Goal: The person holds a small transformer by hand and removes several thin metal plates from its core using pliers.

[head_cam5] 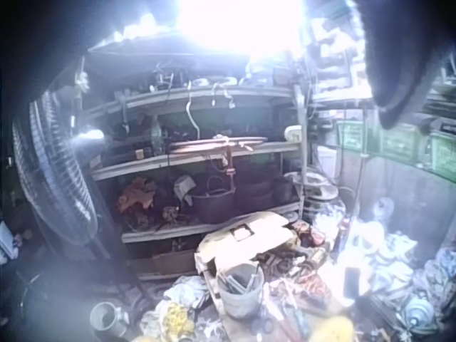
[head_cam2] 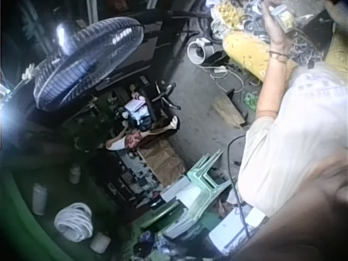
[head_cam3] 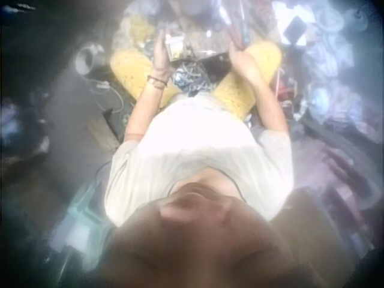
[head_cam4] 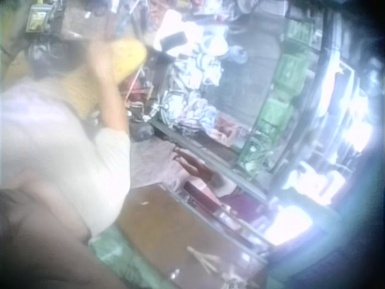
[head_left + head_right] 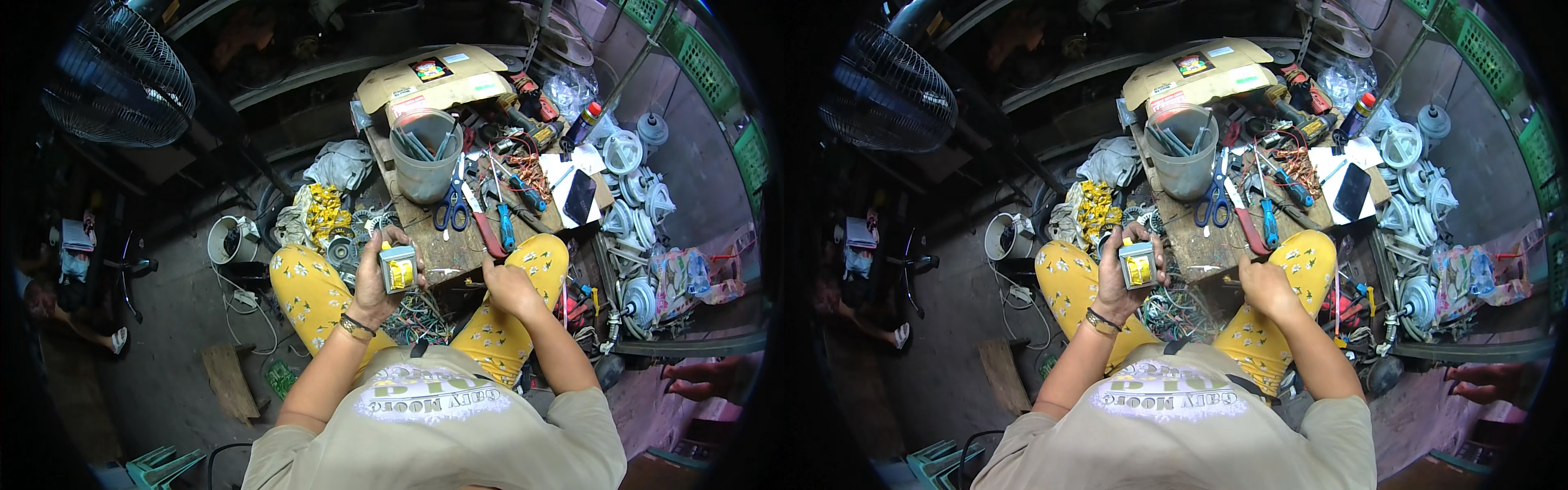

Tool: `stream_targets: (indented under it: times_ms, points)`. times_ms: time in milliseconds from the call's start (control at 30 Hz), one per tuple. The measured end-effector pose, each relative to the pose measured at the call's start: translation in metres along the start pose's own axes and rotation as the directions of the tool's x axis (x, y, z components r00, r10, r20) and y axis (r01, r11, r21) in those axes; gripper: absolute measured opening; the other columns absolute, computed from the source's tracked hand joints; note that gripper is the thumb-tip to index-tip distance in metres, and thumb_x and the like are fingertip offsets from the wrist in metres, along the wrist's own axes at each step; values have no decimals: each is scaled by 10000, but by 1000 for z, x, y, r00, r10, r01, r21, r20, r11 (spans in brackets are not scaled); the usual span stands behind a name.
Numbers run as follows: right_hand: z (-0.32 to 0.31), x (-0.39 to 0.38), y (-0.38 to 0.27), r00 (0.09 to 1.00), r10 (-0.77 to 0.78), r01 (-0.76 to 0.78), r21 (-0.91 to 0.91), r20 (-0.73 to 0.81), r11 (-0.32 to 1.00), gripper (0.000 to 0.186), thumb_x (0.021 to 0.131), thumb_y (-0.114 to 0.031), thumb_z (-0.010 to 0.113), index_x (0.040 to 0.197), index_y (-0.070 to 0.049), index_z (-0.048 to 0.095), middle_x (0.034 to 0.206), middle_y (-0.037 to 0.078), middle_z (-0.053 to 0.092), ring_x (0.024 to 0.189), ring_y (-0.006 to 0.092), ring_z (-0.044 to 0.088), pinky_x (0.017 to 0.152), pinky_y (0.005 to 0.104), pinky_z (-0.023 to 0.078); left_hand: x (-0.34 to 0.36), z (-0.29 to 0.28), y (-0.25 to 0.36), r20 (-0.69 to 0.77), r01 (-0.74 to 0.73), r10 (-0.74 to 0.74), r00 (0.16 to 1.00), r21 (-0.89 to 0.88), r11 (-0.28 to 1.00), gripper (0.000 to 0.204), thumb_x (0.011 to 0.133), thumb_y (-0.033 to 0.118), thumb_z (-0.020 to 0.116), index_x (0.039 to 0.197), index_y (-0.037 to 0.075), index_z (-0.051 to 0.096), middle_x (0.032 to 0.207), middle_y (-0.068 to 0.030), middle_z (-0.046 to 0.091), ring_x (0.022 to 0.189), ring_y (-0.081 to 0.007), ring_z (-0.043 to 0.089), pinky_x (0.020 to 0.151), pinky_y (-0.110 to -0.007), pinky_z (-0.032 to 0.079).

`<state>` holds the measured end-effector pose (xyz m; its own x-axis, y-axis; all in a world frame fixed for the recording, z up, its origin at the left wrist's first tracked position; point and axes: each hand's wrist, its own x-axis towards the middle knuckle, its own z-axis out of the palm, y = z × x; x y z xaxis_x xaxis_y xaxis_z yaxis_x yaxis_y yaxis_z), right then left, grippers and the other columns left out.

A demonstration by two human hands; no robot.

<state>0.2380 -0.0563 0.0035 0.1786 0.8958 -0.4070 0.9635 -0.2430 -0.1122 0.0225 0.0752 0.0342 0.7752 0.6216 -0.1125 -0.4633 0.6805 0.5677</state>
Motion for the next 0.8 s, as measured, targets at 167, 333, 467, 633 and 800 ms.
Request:
stream_targets:
  times_ms: [167,333,467,633,800]
  points:
    - [13,-3,-6,986,-142,158,223,-85,962,220,745,-42,604,958,10,617,870,219,668,878,387,646,783,483,509,-13,11,3,40,54,-48,998,-143,988,445,989,522,321,1027,109,481,805,-121,533,633,-240,588,544,-375,521]
    - [27,-2,-11,962,-172,191,70,-213,979,205,756,-70,609,945,-21,670,994,171,658,975,375,599,853,471,482,-19,18,7,68,56,-42,997,-220,974,433,997,513,321,1031,111,478,833,-128,593,645,-233,663,581,-378,574]
    - [16,-13,-28,971,-195,200,23,-137,979,194,775,-96,602,943,-18,660,1068,183,625,978,379,582,860,465,476,-22,20,9,28,36,-31,999,-202,979,428,997,510,330,1044,114,485,850,-118,555,683,-235,619,589,-380,548]
    - [12,-6,-28,982,-190,188,231,-16,955,175,821,-121,578,939,-5,638,1014,189,634,941,375,597,820,450,479,-27,27,11,-56,29,-41,998,-198,980,449,988,533,338,1057,116,488,888,-115,550,728,-234,604,608,-376,535]
    - [8,-7,-27,988,-153,135,463,2,876,194,834,-171,588,922,-5,633,945,201,658,910,385,617,808,474,470,-30,28,12,-21,12,-18,1000,-258,966,406,981,491,410,1121,118,490,992,-125,575,851,-242,622,683,-388,566]
